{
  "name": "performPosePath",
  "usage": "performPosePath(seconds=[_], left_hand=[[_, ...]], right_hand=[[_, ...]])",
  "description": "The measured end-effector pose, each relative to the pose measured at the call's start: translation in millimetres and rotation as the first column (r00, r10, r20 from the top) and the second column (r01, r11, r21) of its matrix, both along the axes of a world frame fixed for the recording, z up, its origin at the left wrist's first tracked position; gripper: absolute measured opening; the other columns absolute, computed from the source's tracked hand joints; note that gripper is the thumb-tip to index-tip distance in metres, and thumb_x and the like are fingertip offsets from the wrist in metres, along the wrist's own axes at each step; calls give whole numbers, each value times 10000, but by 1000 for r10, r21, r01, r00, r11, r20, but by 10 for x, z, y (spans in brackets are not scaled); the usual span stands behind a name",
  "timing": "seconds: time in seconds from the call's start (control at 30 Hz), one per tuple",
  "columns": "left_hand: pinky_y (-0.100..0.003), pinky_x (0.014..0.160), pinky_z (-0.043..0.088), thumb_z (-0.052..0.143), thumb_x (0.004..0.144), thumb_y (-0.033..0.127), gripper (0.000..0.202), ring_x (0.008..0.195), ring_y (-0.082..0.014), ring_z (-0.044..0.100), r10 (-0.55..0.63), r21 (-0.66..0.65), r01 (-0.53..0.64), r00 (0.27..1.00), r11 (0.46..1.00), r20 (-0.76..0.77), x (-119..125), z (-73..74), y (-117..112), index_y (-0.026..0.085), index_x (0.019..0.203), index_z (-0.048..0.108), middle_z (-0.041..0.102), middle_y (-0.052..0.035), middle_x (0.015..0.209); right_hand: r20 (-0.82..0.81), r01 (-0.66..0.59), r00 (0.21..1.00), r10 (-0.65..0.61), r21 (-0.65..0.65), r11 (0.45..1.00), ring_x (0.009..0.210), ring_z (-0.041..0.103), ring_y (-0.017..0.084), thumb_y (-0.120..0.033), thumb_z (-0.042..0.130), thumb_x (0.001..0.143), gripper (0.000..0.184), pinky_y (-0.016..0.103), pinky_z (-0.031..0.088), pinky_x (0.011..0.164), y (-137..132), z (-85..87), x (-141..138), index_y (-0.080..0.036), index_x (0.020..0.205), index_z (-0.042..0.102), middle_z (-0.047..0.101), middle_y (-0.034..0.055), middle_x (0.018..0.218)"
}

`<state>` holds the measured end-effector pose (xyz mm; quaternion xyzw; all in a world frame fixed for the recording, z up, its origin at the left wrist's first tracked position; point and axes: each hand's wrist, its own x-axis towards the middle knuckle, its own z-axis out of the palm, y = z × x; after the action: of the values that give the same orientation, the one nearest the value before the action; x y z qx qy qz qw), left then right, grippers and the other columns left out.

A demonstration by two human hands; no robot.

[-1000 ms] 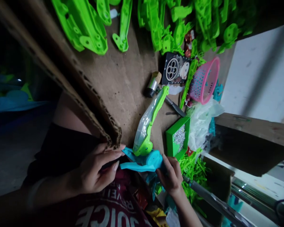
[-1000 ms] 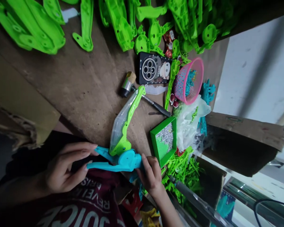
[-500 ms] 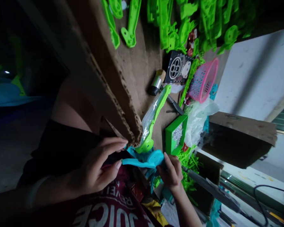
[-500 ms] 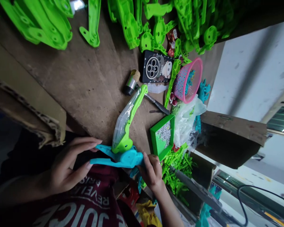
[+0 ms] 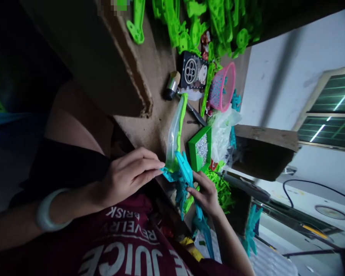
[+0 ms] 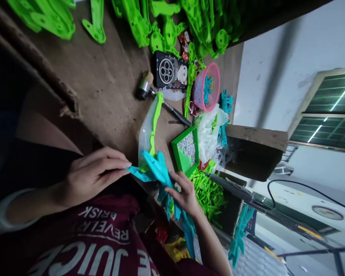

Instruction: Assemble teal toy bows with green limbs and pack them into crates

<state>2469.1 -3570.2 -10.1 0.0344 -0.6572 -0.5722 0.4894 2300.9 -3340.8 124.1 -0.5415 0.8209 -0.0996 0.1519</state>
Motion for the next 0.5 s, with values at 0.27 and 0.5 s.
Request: performPosePath(seconds=[0.27, 0.5], left_hand=[[-211, 772, 546, 677, 910, 136, 66, 848, -115, 678, 35, -13, -36, 995, 999, -90, -118, 111, 24, 112, 972, 672, 689, -58, 897], [-229, 763, 544, 663, 928, 178, 63, 837, -123, 677, 37, 4, -37, 987, 999, -155, -183, 95, 38, 119, 943, 678, 691, -62, 890]], right_hand=[[-75, -14, 997, 8, -83, 996, 757, 584, 170, -346, 741, 885, 483, 298, 535, 683, 135, -105, -16, -253, 1344, 626, 617, 26, 888], [-243, -110, 967, 71, -151, 982, 743, 589, 177, -339, 749, 878, 502, 301, 537, 656, 127, -185, -9, -245, 1352, 615, 653, 39, 908]])
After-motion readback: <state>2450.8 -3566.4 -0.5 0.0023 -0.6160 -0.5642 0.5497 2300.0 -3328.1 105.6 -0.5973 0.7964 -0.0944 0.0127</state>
